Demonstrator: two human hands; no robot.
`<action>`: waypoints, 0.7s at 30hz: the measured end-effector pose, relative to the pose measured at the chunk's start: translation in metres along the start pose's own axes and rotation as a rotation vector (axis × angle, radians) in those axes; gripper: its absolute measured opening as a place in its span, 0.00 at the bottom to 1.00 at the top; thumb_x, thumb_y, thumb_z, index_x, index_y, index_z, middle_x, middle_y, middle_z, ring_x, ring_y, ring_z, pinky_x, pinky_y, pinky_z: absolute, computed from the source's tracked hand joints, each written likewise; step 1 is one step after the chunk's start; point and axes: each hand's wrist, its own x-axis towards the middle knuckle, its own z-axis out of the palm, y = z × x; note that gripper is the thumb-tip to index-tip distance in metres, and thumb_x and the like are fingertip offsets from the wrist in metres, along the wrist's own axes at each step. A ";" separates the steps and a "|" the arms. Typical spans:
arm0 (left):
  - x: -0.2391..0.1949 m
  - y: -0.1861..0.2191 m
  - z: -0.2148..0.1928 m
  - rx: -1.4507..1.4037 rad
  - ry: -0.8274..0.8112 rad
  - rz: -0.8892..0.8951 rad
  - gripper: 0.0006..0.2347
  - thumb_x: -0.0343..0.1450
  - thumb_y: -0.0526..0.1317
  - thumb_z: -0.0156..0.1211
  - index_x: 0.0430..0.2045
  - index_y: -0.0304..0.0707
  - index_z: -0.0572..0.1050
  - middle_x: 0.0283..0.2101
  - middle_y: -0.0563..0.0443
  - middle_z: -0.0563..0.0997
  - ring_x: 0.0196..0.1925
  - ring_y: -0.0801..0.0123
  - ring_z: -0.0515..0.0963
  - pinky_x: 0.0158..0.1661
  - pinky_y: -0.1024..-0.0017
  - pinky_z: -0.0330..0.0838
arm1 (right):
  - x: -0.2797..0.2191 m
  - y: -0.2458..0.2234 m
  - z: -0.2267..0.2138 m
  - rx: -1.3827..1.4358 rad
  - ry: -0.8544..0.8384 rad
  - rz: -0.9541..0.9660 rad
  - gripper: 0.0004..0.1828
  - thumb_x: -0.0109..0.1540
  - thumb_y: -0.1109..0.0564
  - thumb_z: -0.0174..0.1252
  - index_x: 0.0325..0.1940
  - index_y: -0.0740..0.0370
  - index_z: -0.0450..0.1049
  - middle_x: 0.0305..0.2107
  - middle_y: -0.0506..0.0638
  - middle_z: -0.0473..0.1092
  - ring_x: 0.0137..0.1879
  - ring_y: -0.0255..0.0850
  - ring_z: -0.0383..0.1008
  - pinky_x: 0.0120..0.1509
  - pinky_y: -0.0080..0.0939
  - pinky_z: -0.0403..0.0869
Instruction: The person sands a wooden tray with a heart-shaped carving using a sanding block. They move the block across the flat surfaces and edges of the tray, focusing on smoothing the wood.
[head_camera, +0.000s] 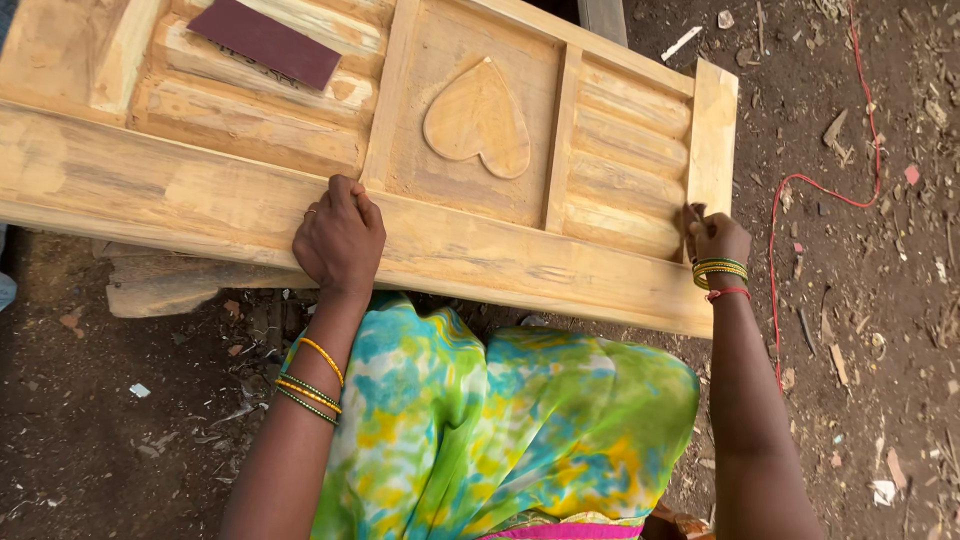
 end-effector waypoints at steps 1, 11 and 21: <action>-0.001 0.000 0.002 -0.012 -0.004 -0.003 0.06 0.73 0.39 0.60 0.37 0.44 0.69 0.31 0.50 0.82 0.31 0.54 0.82 0.30 0.58 0.74 | -0.007 0.005 -0.005 -0.008 0.080 0.044 0.11 0.61 0.50 0.68 0.39 0.58 0.77 0.34 0.57 0.75 0.39 0.53 0.77 0.45 0.53 0.75; 0.002 0.000 0.000 0.042 -0.014 -0.020 0.06 0.74 0.39 0.60 0.36 0.43 0.68 0.30 0.49 0.81 0.32 0.54 0.82 0.31 0.58 0.74 | 0.055 -0.044 0.039 -0.190 0.228 -0.119 0.10 0.62 0.54 0.67 0.31 0.57 0.74 0.32 0.51 0.73 0.37 0.52 0.75 0.39 0.53 0.74; -0.002 0.000 0.002 -0.006 0.001 -0.011 0.07 0.72 0.38 0.61 0.37 0.43 0.68 0.29 0.49 0.81 0.29 0.54 0.81 0.29 0.58 0.73 | 0.007 -0.021 0.023 -0.202 0.047 -0.062 0.09 0.61 0.53 0.66 0.32 0.58 0.75 0.34 0.54 0.74 0.39 0.56 0.76 0.41 0.56 0.73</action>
